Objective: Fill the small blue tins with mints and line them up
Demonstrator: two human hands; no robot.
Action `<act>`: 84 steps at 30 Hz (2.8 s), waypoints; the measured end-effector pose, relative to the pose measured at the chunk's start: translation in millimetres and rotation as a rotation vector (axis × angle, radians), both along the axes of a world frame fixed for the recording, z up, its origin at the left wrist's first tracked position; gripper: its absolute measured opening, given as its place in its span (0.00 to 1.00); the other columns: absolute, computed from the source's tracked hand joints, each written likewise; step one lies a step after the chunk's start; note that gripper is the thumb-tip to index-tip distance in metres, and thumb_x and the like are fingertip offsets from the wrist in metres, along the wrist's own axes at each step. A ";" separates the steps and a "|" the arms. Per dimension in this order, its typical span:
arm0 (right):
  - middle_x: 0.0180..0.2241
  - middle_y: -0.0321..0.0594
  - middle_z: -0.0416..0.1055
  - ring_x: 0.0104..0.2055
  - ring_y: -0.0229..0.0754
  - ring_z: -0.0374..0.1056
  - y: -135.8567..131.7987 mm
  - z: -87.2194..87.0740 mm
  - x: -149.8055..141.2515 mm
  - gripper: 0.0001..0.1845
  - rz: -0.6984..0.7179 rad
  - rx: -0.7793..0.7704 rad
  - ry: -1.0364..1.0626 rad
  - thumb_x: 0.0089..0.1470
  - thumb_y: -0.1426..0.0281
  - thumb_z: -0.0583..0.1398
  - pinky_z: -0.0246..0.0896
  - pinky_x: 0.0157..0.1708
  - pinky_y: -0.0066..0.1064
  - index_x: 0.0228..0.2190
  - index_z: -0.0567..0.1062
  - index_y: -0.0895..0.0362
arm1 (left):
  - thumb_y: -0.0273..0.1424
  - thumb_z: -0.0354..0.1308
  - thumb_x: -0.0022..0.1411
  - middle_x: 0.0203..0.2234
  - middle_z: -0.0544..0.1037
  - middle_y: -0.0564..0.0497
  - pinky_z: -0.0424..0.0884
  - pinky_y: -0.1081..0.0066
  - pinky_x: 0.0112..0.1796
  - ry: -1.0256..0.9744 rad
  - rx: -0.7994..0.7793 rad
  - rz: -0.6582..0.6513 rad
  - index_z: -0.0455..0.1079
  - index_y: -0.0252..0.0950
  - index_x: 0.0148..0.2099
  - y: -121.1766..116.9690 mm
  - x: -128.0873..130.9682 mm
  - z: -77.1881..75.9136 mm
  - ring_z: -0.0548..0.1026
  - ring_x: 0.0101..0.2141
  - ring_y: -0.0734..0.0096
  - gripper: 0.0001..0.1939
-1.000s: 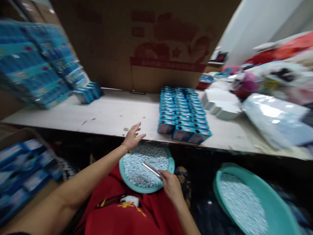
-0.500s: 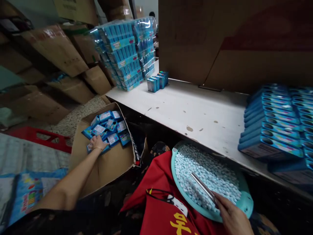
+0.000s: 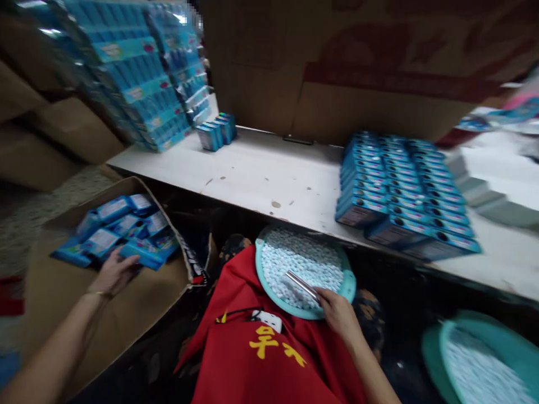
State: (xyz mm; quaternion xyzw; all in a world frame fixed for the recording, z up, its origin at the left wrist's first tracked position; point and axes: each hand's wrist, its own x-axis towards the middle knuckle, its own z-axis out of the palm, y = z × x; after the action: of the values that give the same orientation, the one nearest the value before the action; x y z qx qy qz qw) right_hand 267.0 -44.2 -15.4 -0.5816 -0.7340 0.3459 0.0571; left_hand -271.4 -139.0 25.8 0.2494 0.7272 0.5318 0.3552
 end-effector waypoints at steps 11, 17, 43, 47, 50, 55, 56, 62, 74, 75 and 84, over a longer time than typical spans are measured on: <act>0.37 0.41 0.70 0.37 0.40 0.66 1.0 28.0 43.6 0.20 -0.075 0.183 -0.585 0.51 0.76 0.45 0.54 0.31 0.26 0.41 0.69 0.51 | 0.28 0.63 0.42 0.34 0.74 0.51 0.69 0.68 0.37 -0.676 0.003 -0.489 0.65 0.37 0.41 81.0 217.4 30.9 0.73 0.34 0.69 0.20; 0.35 0.46 0.69 0.37 0.41 0.65 19.4 13.9 29.7 0.18 -0.060 0.187 -0.635 0.52 0.77 0.45 0.53 0.33 0.27 0.38 0.70 0.57 | 0.29 0.61 0.45 0.32 0.75 0.48 0.70 0.67 0.35 -0.692 -0.077 -0.524 0.65 0.34 0.37 133.6 286.8 -25.7 0.73 0.30 0.70 0.15; 0.31 0.34 0.73 0.34 0.36 0.65 54.5 73.4 4.5 0.19 -0.022 0.118 0.046 0.46 0.76 0.48 0.55 0.31 0.23 0.36 0.74 0.51 | 0.32 0.56 0.46 0.33 0.70 0.51 0.63 0.69 0.41 0.275 0.228 -0.746 0.63 0.38 0.42 135.4 305.1 -18.2 0.68 0.35 0.67 0.18; 0.32 0.37 0.73 0.37 0.39 0.65 56.6 103.9 -14.8 0.17 0.099 0.131 -0.234 0.46 0.76 0.49 0.55 0.33 0.25 0.32 0.74 0.51 | 0.31 0.55 0.47 0.37 0.70 0.49 0.60 0.66 0.44 0.334 0.265 -0.807 0.64 0.38 0.43 133.1 314.0 -21.3 0.67 0.40 0.64 0.18; 0.33 0.42 0.72 0.37 0.41 0.66 54.8 122.7 -32.4 0.15 0.161 0.164 -0.442 0.46 0.76 0.49 0.56 0.34 0.28 0.31 0.74 0.55 | 0.30 0.54 0.48 0.40 0.70 0.47 0.58 0.65 0.46 0.398 0.299 -0.863 0.63 0.38 0.44 131.6 314.3 -23.7 0.66 0.42 0.62 0.18; 0.32 0.50 0.71 0.35 0.44 0.67 51.9 138.0 -57.1 0.14 0.259 0.236 -0.529 0.47 0.76 0.48 0.58 0.33 0.32 0.32 0.73 0.61 | 0.28 0.52 0.48 0.40 0.69 0.47 0.58 0.63 0.46 0.453 0.271 -0.888 0.62 0.38 0.45 130.0 314.8 -26.3 0.65 0.43 0.61 0.19; 0.32 0.50 0.71 0.34 0.44 0.67 51.6 139.0 -60.6 0.15 0.272 0.248 -0.524 0.48 0.76 0.48 0.58 0.33 0.33 0.32 0.72 0.61 | 0.28 0.51 0.48 0.41 0.68 0.47 0.59 0.63 0.46 0.464 0.268 -0.894 0.62 0.38 0.46 130.0 315.2 -26.6 0.65 0.43 0.62 0.19; 0.33 0.50 0.71 0.35 0.43 0.67 50.1 148.9 -62.6 0.16 0.266 0.261 -0.523 0.49 0.76 0.47 0.58 0.34 0.32 0.33 0.72 0.61 | 0.29 0.53 0.48 0.40 0.69 0.47 0.59 0.65 0.46 0.412 0.308 -0.863 0.62 0.38 0.45 131.6 315.2 -25.1 0.66 0.43 0.63 0.18; 0.35 0.42 0.69 0.36 0.39 0.65 30.0 23.8 19.5 0.18 -0.056 0.102 -0.522 0.52 0.77 0.45 0.55 0.33 0.26 0.38 0.70 0.56 | 0.37 0.57 0.47 0.33 0.70 0.52 0.67 0.66 0.38 -0.482 0.054 -0.541 0.58 0.38 0.39 143.7 305.2 -51.9 0.71 0.33 0.72 0.18; 0.36 0.42 0.69 0.38 0.39 0.65 29.4 10.6 9.6 0.19 -0.072 0.112 -0.472 0.52 0.77 0.45 0.55 0.34 0.25 0.39 0.70 0.55 | 0.37 0.58 0.47 0.33 0.70 0.52 0.68 0.66 0.38 -0.555 0.039 -0.535 0.57 0.38 0.39 143.9 310.6 -55.3 0.72 0.33 0.72 0.18; 0.41 0.38 0.70 0.43 0.40 0.64 42.5 -30.0 -15.5 0.19 -0.278 0.072 -0.071 0.50 0.74 0.48 0.56 0.40 0.27 0.41 0.72 0.54 | 0.37 0.55 0.50 0.35 0.69 0.52 0.67 0.67 0.39 -0.539 0.092 -0.619 0.57 0.39 0.43 143.0 313.3 -47.5 0.70 0.35 0.72 0.19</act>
State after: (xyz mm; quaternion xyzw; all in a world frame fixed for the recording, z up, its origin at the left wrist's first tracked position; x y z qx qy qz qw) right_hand 251.5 -1.7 -45.4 -0.6873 -0.6597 0.2873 0.0994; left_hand 41.9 4.0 -21.8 0.3236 0.4743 0.4781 0.6647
